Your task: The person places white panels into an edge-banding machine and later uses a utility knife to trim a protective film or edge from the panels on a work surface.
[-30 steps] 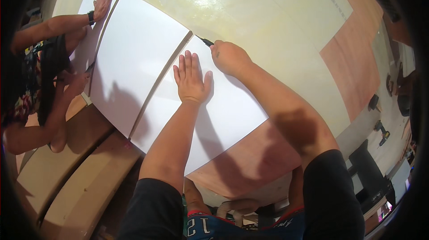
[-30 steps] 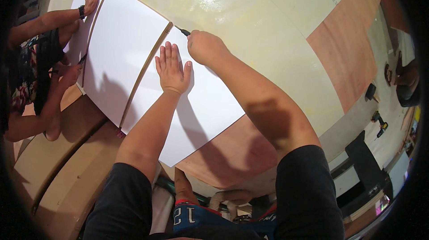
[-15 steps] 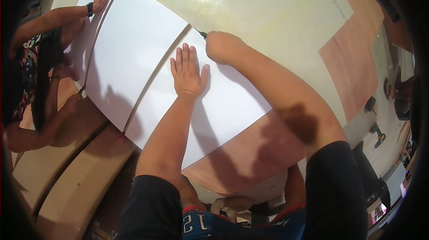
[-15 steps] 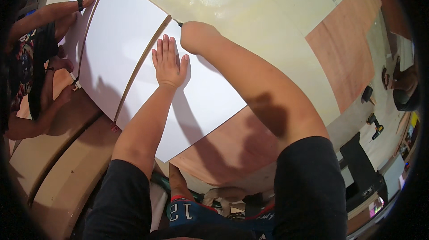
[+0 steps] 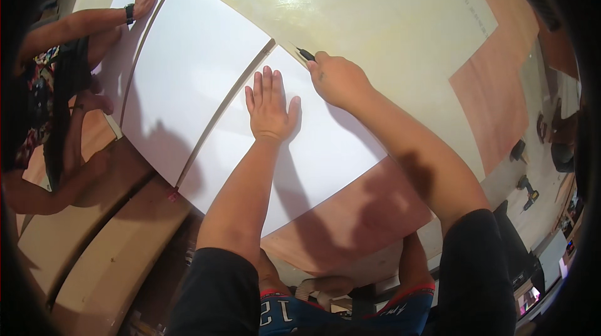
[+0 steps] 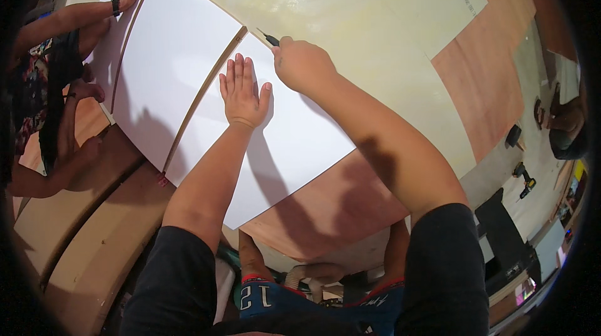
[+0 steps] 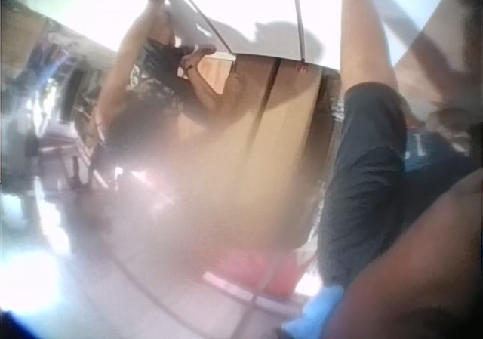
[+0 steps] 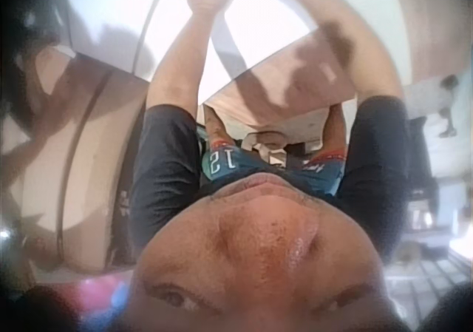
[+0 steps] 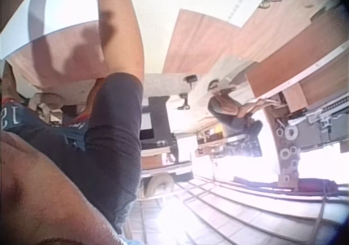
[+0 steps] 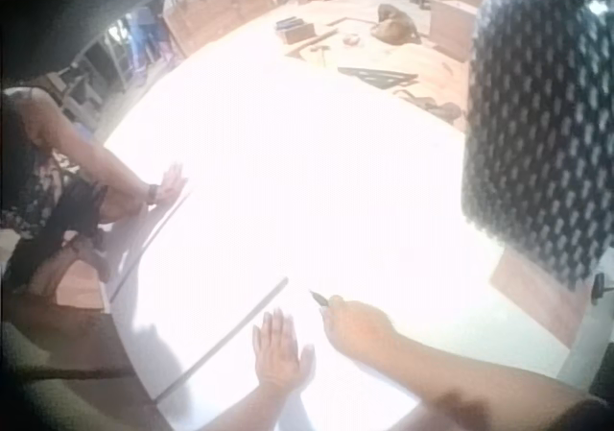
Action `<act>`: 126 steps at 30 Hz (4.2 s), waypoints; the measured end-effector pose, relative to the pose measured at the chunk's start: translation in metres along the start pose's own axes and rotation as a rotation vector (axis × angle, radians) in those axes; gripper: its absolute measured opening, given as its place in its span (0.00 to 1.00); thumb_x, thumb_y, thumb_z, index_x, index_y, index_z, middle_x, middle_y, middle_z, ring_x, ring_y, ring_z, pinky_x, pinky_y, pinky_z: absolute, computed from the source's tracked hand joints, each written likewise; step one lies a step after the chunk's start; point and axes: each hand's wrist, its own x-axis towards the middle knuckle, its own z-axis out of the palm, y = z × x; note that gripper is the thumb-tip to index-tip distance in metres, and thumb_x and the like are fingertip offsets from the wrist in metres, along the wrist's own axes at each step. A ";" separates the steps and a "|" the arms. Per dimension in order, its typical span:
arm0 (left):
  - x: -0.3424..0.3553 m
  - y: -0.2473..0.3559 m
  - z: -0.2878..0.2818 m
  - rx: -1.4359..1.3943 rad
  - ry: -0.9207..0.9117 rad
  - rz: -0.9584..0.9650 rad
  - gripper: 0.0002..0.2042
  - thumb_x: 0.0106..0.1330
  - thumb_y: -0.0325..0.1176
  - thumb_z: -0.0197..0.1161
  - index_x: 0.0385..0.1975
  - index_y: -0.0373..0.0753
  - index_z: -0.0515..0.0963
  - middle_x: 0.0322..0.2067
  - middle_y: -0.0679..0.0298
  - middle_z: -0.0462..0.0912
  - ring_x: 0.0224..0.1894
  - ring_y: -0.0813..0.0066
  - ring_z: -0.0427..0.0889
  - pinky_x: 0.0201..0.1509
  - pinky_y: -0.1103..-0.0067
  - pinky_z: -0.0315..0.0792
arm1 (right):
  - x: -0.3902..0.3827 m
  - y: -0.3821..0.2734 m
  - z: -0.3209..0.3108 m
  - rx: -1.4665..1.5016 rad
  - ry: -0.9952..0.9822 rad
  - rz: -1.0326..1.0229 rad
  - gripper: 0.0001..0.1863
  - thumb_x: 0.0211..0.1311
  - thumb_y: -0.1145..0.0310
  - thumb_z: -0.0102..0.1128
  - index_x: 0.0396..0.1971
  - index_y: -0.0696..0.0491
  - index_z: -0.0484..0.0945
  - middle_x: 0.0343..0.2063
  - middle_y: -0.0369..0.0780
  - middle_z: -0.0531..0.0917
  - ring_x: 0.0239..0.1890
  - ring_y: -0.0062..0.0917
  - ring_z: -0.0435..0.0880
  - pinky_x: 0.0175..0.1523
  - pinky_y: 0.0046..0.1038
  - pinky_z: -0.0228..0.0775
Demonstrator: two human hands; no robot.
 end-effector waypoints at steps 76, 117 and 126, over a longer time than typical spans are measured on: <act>0.003 0.002 -0.002 -0.016 -0.006 -0.002 0.38 0.73 0.56 0.50 0.78 0.44 0.53 0.79 0.60 0.50 0.81 0.59 0.43 0.81 0.57 0.31 | -0.159 0.112 0.012 -0.278 -0.413 0.243 0.18 0.74 0.60 0.45 0.44 0.62 0.75 0.36 0.57 0.85 0.42 0.52 0.84 0.50 0.49 0.74; 0.001 -0.001 0.012 0.225 0.121 0.095 0.36 0.73 0.49 0.53 0.75 0.32 0.55 0.77 0.50 0.52 0.79 0.53 0.46 0.81 0.56 0.39 | -0.573 0.144 0.141 1.213 -0.036 1.277 0.09 0.73 0.67 0.57 0.46 0.51 0.69 0.20 0.41 0.80 0.20 0.31 0.82 0.26 0.33 0.77; 0.005 -0.037 0.023 0.144 0.101 0.070 0.38 0.72 0.57 0.51 0.75 0.39 0.57 0.77 0.52 0.52 0.80 0.53 0.46 0.81 0.53 0.39 | -0.571 0.151 0.187 1.165 -0.024 1.055 0.11 0.76 0.64 0.55 0.50 0.53 0.69 0.24 0.40 0.82 0.27 0.28 0.83 0.34 0.32 0.79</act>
